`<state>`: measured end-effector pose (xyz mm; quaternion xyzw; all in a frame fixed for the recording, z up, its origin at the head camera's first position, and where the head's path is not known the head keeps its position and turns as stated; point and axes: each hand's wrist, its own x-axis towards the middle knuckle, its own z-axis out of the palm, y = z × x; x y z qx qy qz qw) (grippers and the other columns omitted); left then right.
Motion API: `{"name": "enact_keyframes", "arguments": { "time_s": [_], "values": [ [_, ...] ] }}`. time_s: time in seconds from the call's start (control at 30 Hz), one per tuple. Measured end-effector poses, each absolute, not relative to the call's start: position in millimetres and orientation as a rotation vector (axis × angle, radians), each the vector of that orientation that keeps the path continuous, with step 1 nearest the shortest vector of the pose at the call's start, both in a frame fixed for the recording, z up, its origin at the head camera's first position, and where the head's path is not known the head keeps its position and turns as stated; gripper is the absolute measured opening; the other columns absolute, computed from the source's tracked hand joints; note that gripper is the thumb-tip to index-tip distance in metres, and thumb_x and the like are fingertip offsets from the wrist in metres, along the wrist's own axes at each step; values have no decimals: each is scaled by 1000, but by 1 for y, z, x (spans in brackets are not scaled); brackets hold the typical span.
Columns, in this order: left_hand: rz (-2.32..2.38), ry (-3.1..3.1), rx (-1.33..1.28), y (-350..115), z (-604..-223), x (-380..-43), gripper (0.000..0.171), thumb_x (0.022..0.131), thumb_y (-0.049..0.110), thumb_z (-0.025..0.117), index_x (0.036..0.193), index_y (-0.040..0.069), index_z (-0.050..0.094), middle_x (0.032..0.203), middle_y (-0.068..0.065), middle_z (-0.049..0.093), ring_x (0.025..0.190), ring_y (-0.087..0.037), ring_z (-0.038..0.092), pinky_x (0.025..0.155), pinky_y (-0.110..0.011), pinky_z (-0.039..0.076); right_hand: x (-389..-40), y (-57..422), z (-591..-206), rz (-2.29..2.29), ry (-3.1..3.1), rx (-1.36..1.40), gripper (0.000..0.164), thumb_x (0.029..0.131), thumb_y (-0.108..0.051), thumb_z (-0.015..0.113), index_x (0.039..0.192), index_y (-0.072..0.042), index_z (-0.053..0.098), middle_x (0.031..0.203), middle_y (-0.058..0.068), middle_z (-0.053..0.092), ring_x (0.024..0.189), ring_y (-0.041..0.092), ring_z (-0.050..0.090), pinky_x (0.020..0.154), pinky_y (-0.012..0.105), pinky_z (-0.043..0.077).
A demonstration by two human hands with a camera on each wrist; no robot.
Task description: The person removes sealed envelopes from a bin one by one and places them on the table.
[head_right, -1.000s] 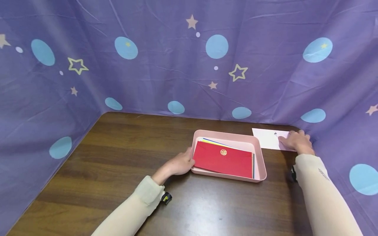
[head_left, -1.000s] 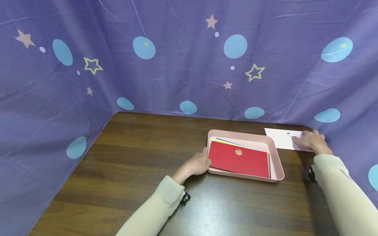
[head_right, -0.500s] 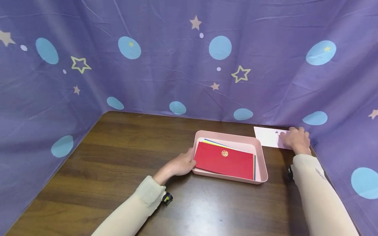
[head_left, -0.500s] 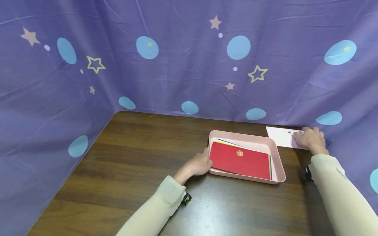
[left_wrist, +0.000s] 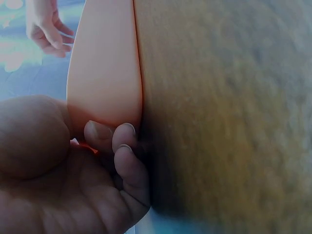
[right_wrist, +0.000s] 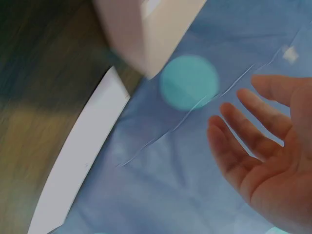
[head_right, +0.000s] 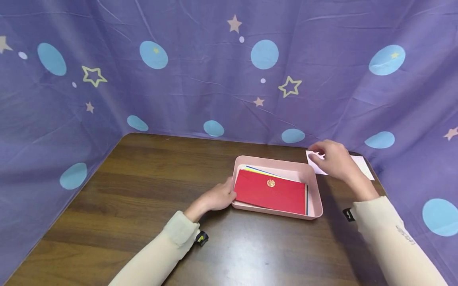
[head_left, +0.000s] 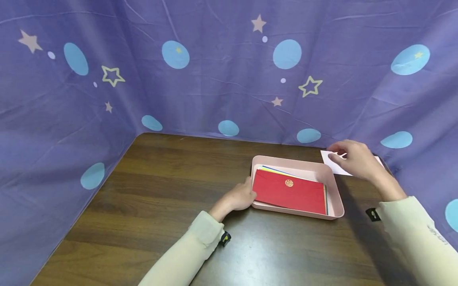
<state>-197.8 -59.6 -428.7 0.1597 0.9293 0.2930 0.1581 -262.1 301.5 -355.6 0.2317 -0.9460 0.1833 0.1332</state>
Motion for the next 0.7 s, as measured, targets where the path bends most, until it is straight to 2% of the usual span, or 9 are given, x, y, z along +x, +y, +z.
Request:
{"name": "enact_keyframes", "arguments": {
  "time_s": [0.23, 0.5, 0.7],
  "values": [
    [842, 2665, 454, -61, -429, -198, 47, 97, 19, 43, 134, -8, 31, 114, -21, 59, 101, -21, 57, 89, -39, 46, -242, 275, -362, 544, -2801, 858, 22, 84, -19, 72, 103, -11, 68, 96, 1, 66, 83, 18, 61, 73, 41, 50],
    [831, 2670, 441, -60, -428, -197, 47, 96, 19, 43, 133, -7, 32, 115, -21, 59, 104, -23, 57, 89, -40, 46, -233, 265, -386, 538, -2954, 899, 41, 76, -30, 81, 106, -7, 66, 91, 6, 65, 84, 22, 60, 71, 40, 48],
    [837, 2667, 439, -60, -427, -197, 48, 96, 19, 44, 134, -7, 32, 117, -21, 58, 105, -22, 56, 90, -39, 45, -230, 262, -394, 453, -2984, 900, 45, 74, -31, 82, 106, -3, 66, 95, 9, 64, 86, 25, 59, 75, 44, 48]
  ]
}}
